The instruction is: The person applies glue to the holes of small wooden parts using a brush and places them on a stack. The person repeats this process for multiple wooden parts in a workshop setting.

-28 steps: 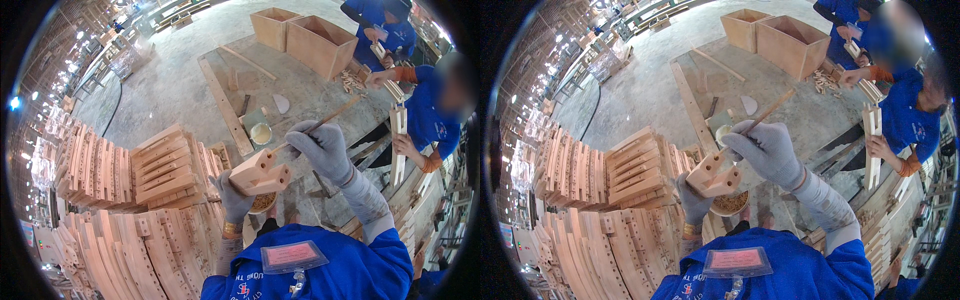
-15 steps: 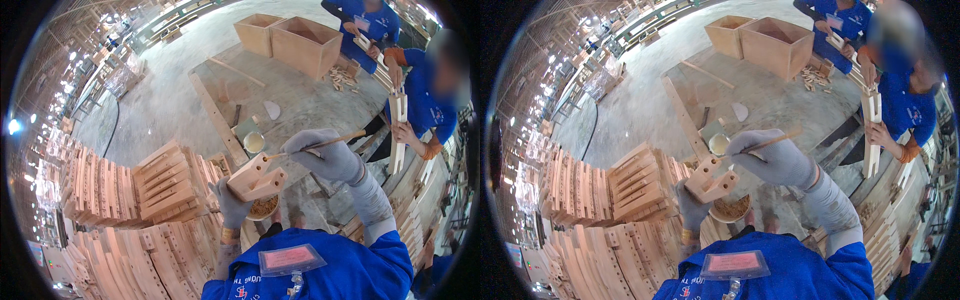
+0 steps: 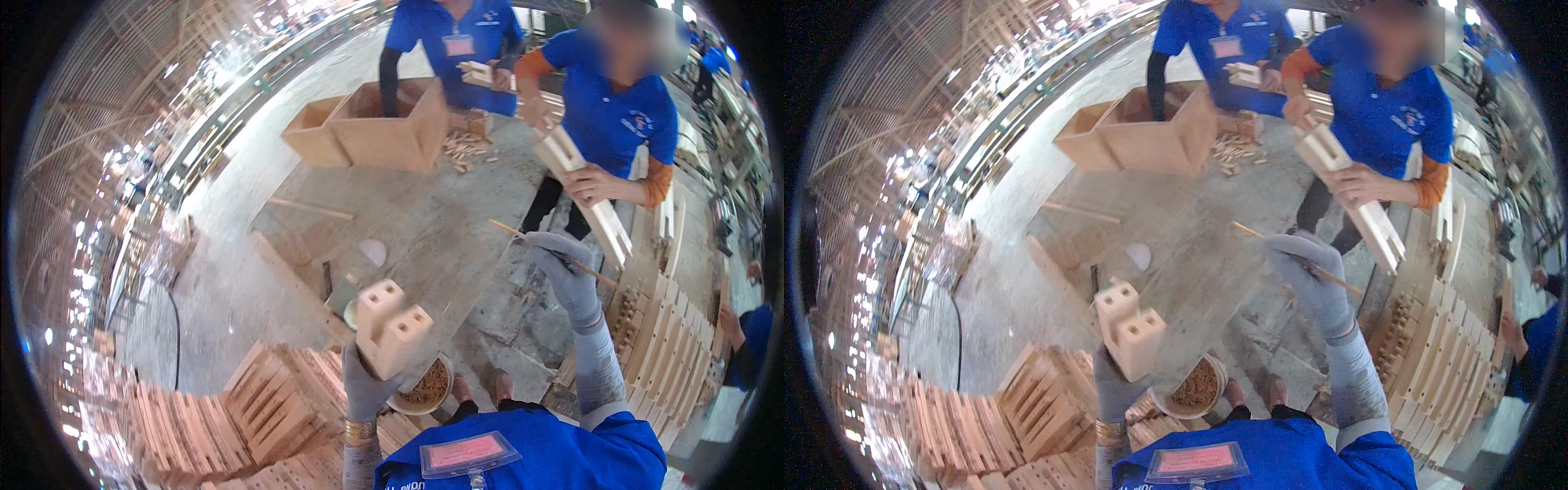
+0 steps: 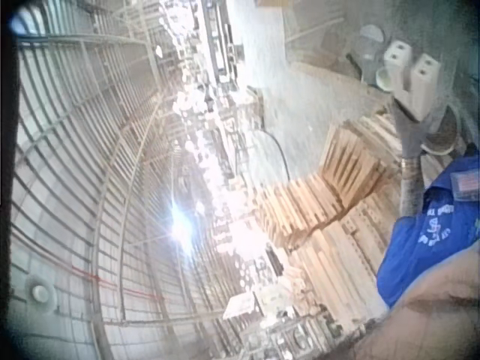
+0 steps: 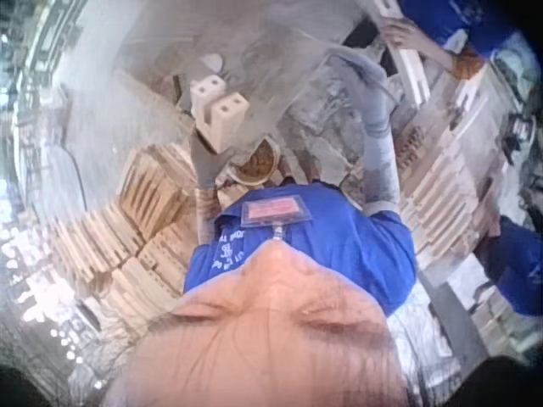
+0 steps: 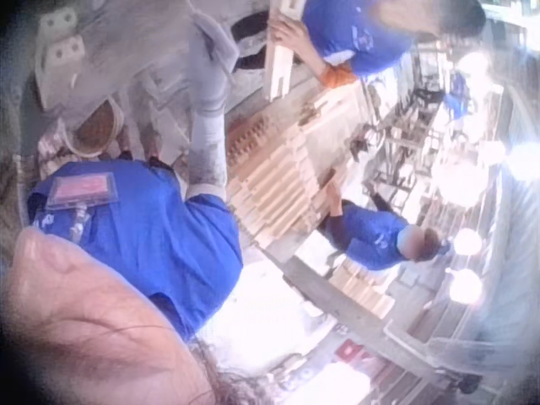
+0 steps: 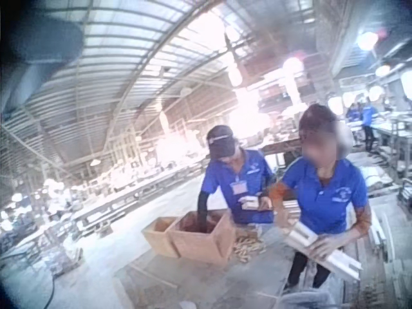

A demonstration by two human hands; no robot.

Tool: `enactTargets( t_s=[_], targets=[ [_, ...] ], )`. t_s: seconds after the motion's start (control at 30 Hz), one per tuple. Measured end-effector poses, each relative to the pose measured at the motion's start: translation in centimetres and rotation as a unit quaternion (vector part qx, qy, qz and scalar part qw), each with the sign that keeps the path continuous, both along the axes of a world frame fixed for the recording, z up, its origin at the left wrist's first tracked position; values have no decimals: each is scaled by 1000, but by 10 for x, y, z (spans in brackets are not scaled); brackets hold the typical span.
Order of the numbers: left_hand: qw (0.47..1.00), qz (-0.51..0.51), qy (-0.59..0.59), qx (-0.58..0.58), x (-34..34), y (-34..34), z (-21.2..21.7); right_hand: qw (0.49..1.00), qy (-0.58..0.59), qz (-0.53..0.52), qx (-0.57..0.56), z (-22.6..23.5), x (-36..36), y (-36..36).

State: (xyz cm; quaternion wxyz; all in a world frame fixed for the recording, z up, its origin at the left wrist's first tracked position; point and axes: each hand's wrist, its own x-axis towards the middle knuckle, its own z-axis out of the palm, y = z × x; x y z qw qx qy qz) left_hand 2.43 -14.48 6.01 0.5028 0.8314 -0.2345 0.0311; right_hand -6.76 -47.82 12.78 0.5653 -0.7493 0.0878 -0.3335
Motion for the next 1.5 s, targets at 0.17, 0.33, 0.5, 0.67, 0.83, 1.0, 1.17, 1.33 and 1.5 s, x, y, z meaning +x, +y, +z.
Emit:
enactTargets(
  t_s=[0.17, 0.33, 0.5, 0.67, 0.83, 1.0, 1.17, 1.33, 1.5],
  targets=[
    [939, -64, 267, -209, 50, -69, -13, 988, 60, -49, 135, -56, -26, -4],
    [857, -20, 376, -353, 124, -163, -85, 991, 108, -31, 73, -89, -27, 8],
    [945, 136, 276, -112, 187, -253, -121, 992, 120, 16, -32, -107, -28, -1],
    [925, 178, 231, 244, 239, -316, -129, 983, 167, 5, -72, -106, -34, -15],
    [920, 145, 220, 289, 247, -306, -139, 977, 212, 11, -23, -105, -21, -22],
    [994, 110, 6, -1, 196, -219, -121, 979, 194, -5, -64, -107, -5, -18],
    [895, 413, -168, 3, 159, 2, -95, 975, 215, 55, 32, -120, 18, 35],
    [741, 604, 5, 293, 107, 232, -111, 956, 150, 228, -106, -117, 53, 106],
    [737, 672, -40, -57, 61, 223, -156, 925, 141, 288, -203, -122, 80, 163]
  ],
)
